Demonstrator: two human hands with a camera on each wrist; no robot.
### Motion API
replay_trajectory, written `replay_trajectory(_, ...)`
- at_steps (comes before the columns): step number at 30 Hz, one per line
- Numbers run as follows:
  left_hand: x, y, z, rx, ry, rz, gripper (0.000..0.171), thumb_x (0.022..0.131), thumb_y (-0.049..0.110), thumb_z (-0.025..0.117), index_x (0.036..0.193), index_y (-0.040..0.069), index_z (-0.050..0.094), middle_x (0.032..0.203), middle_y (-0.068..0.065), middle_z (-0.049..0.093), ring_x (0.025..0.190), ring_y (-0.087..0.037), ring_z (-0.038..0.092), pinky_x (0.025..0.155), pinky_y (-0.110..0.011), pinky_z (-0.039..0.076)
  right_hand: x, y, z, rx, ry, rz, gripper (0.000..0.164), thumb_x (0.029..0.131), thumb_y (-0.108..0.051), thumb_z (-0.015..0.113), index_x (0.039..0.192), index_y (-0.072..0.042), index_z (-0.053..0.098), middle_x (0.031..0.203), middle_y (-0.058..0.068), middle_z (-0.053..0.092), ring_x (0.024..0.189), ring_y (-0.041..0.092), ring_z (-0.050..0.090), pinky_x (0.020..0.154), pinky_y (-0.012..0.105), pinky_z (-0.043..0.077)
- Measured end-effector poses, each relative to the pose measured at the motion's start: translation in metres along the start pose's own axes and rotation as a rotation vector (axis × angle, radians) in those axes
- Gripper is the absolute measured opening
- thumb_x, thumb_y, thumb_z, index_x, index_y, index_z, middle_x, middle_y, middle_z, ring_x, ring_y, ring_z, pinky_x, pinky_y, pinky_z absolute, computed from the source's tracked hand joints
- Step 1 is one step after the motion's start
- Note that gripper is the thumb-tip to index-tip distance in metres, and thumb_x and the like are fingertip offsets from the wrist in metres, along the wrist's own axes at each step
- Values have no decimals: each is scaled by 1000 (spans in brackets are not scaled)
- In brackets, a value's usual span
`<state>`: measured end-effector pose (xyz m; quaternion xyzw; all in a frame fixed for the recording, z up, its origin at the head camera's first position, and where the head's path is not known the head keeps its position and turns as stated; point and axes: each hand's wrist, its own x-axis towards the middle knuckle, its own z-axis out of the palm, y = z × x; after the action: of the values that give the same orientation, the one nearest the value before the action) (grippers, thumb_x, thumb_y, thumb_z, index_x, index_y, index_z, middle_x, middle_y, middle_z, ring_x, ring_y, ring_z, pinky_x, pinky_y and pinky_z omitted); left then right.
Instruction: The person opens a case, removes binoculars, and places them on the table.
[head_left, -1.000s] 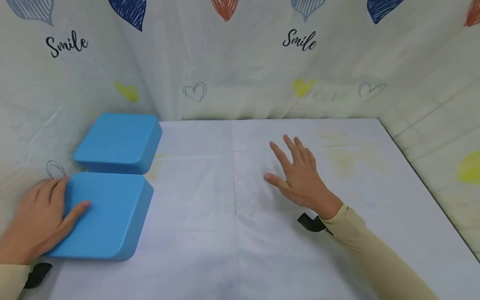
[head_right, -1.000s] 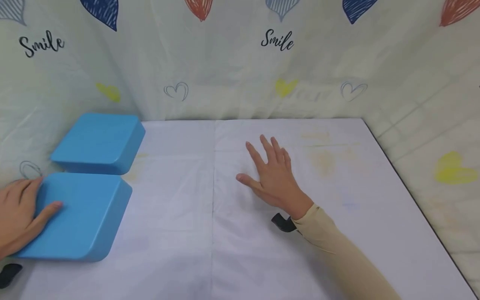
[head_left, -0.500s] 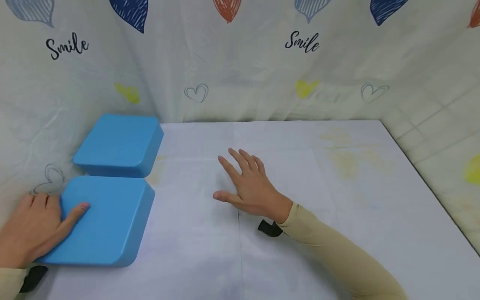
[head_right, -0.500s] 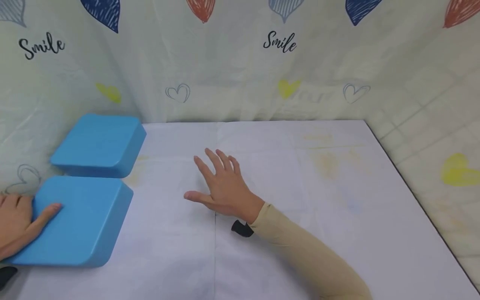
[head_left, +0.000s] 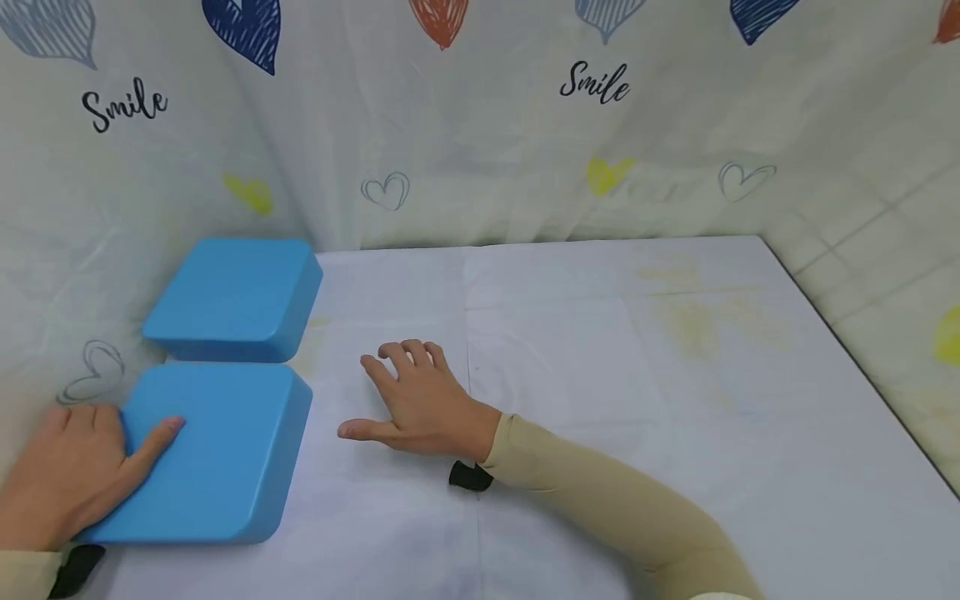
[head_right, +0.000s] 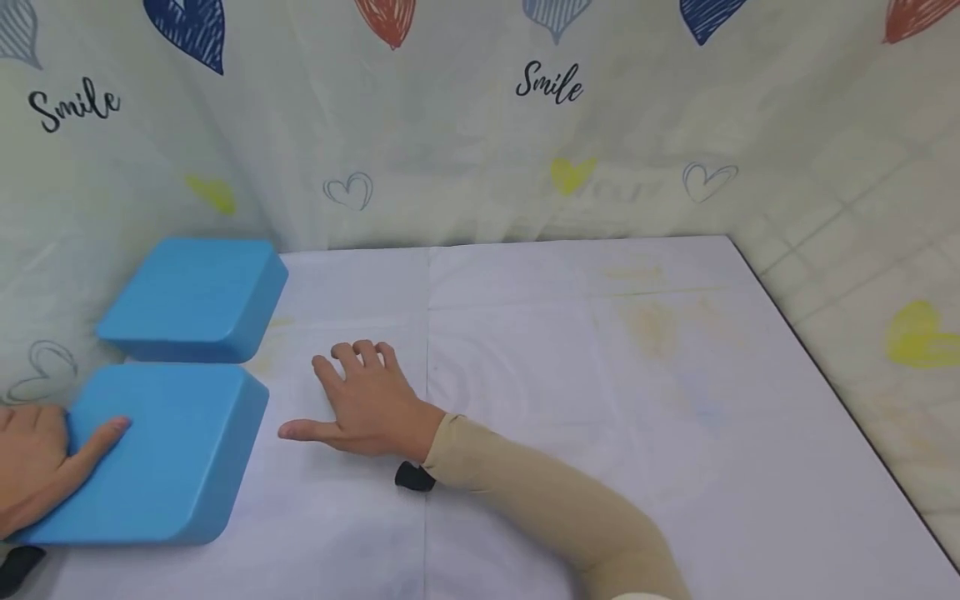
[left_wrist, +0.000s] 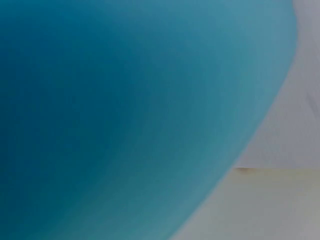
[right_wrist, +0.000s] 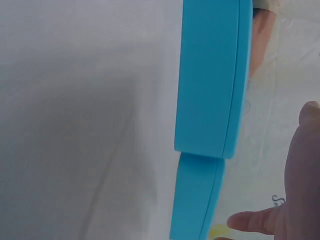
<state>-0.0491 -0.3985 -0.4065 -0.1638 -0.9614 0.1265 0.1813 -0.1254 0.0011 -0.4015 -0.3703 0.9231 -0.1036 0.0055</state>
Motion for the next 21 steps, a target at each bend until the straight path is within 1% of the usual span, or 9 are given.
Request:
replay_trajectory(1,0,0,0,21,17,45,84,100,72,-8,60,9,29,55,-6,20,50,-23,22,56,-41,22,3,-4,2,-6,-4,-7,86,94,-81,43,153,-20,41,150,4,47,137,30,46,116,53,37)
replay_trajectory(2,0,2,0,10,8,32,83,101,73,-4,59,9,29,55,-6,21,50,-23,22,56,-41,23,5,-9,4,-11,-7,-13,86,93,-82,43,152,-19,43,148,3,49,135,29,47,115,52,38)
replay_trajectory(4,0,5,-3,-48,-87,-46,81,105,72,12,60,8,34,54,-7,25,50,-23,27,58,-42,25,10,-17,8,-18,-10,-22,84,93,-83,42,147,-19,47,143,2,51,129,26,49,112,49,40)
replay_trajectory(7,5,9,-7,-172,-298,-237,77,104,68,36,65,2,43,56,-11,35,55,-27,38,66,-46,32,16,-28,13,-27,-6,-32,83,92,-85,40,140,-18,53,134,0,54,119,22,51,106,45,43)
replay_trajectory(8,6,11,-9,-202,-359,-315,76,102,67,43,64,1,43,58,-12,39,58,-28,42,69,-48,33,18,-32,15,-29,-3,-33,82,92,-85,40,137,-18,55,130,-1,55,114,21,51,103,44,44)
replay_trajectory(9,8,12,-10,-223,-411,-357,75,101,65,47,67,-2,46,60,-14,42,61,-30,45,72,-50,33,19,-35,17,-29,-3,-36,81,92,-85,40,134,-18,57,126,-2,55,110,20,51,101,43,44)
replay_trajectory(11,10,14,-11,-235,-465,-391,79,101,67,46,73,-7,48,64,-19,46,68,-36,48,77,-55,35,21,-40,21,-22,-7,-38,80,92,-86,39,128,-18,59,119,-3,55,102,17,49,97,40,44)
replay_trajectory(15,13,20,-12,-220,-491,-393,85,100,69,44,79,-13,49,70,-25,50,75,-41,50,80,-58,36,23,-47,26,12,-32,-27,78,92,-86,38,122,-18,60,110,-4,54,96,14,46,93,37,42)
replay_trajectory(21,14,27,-13,-203,-461,-361,80,101,67,46,76,-9,47,67,-21,49,71,-37,48,77,-54,36,25,-51,30,29,-31,-7,80,91,-87,37,121,-16,59,103,-4,54,96,14,47,91,36,43)
